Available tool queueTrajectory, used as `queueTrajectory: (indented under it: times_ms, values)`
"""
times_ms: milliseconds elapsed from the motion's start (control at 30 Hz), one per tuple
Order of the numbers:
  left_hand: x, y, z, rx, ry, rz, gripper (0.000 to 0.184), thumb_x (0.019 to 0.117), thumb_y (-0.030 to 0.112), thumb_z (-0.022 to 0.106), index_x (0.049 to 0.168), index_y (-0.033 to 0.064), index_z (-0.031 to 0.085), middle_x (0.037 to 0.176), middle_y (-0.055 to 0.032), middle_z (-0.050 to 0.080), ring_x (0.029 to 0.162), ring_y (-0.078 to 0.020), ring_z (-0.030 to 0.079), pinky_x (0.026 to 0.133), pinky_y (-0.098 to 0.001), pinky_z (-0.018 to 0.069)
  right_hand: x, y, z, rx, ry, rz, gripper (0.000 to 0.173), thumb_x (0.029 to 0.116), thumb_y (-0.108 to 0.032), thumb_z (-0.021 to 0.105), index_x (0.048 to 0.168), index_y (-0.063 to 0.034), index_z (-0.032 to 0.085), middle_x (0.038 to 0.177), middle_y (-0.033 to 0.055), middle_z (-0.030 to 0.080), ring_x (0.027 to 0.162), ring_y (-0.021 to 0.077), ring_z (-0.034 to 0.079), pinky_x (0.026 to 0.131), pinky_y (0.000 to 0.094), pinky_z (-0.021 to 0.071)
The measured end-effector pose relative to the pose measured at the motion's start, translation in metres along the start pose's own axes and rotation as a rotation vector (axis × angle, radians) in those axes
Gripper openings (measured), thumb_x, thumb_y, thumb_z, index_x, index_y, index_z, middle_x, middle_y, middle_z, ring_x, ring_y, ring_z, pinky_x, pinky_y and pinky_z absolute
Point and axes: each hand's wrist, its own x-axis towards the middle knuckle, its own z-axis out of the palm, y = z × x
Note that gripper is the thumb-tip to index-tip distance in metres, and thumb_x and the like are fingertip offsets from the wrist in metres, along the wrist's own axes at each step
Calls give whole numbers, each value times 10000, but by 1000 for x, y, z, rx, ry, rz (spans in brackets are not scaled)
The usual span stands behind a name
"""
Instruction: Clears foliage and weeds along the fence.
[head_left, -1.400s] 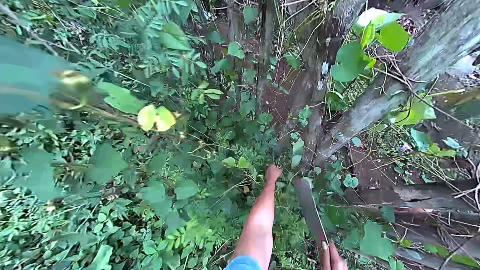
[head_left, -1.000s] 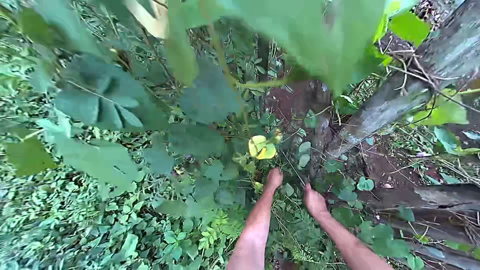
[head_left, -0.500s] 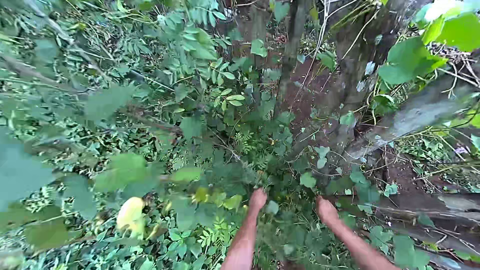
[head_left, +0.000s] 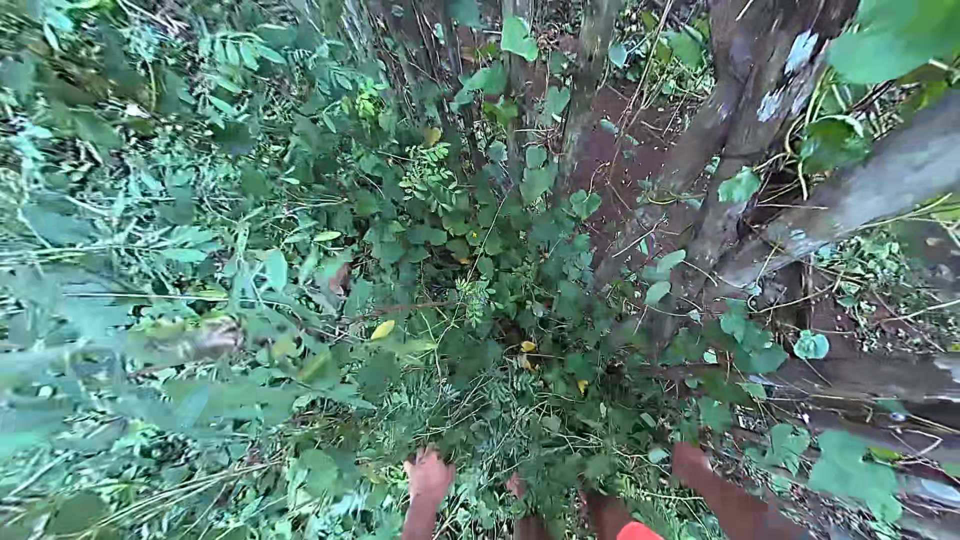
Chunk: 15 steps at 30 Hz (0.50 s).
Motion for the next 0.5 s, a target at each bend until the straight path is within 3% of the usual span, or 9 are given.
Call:
queueTrajectory:
  times_ms: [67, 133, 200, 267, 300, 333, 400, 433, 500]
  values:
    - [-19, 17, 0, -193, 156, 16, 789, 770, 444, 806, 1453, 124, 577, 1520, -187, 517, 1492, -468, 308, 1222, -672, 174, -23, 39, 35, -4, -17, 30, 529, 1011, -212, 561, 1503, -41, 470, 1415, 260, 587, 1301, 451, 577, 1042, 653, 479]
    - [-40, 46, -5, -305, 303, 133, 882, 704, 384, 866, 1497, 164, 548, 1622, -193, 384, 1551, -488, 145, 1218, -721, 36, -54, 52, 47, 39, -1, 40, 532, 1047, -244, 503, 1541, -67, 416, 1370, 266, 616, 1256, 461, 609, 1014, 654, 497]
    - [-61, 81, -17, -243, 328, 218, 800, 695, 409, 860, 1402, 109, 638, 1665, -209, 291, 1570, -483, 31, 1205, -730, -60, -83, 56, 39, 89, 44, 10, 509, 1082, -300, 433, 1547, -93, 407, 1304, 268, 655, 1211, 466, 637, 995, 656, 505]
    - [-90, 120, -36, -58, 200, 222, 737, 728, 552, 800, 1299, 92, 714, 1624, -227, 373, 1557, -522, 29, 1158, -788, -96, -110, 59, 24, 137, 107, -65, 506, 1113, -400, 332, 1515, -119, 455, 1237, 253, 689, 1171, 451, 662, 982, 642, 514]
    - [-109, 142, -52, 15, 65, 202, 779, 770, 596, 776, 1359, 96, 673, 1616, -255, 368, 1533, -570, 70, 1122, -835, -68, -124, 61, 16, 166, 151, -113, 513, 1116, -423, 306, 1480, -116, 497, 1190, 251, 705, 1138, 451, 677, 965, 640, 521]
    - [-129, 166, -72, 57, -71, 179, 819, 810, 635, 741, 1399, 79, 627, 1559, -296, 426, 1484, -607, 203, 1102, -865, 12, -138, 64, 8, 197, 193, -157, 516, 1117, -437, 298, 1446, -112, 524, 1140, 249, 714, 1103, 449, 688, 942, 637, 528]
    - [-166, 221, -120, 40, -182, 216, 814, 880, 728, 604, 1309, 39, 669, 1321, -266, 650, 1293, -519, 549, 1069, -806, 296, -164, 72, -7, 260, 271, -229, 512, 1117, -438, 303, 1397, -92, 556, 1061, 239, 725, 1041, 439, 706, 907, 631, 539]
    - [-183, 250, -147, -28, -112, 278, 806, 911, 740, 544, 1279, 37, 680, 1225, -243, 698, 1201, -459, 636, 1025, -717, 437, -175, 78, -11, 298, 314, -257, 507, 1116, -432, 311, 1370, -76, 569, 1022, 234, 727, 1008, 432, 714, 892, 625, 544]
    - [-214, 314, -197, -293, 190, 459, 715, 970, 641, 554, 1346, 40, 647, 1148, -234, 714, 1091, -408, 693, 946, -594, 549, -197, 91, -10, 389, 445, -311, 473, 1114, -378, 362, 1308, -22, 606, 927, 241, 723, 917, 436, 722, 844, 625, 550]
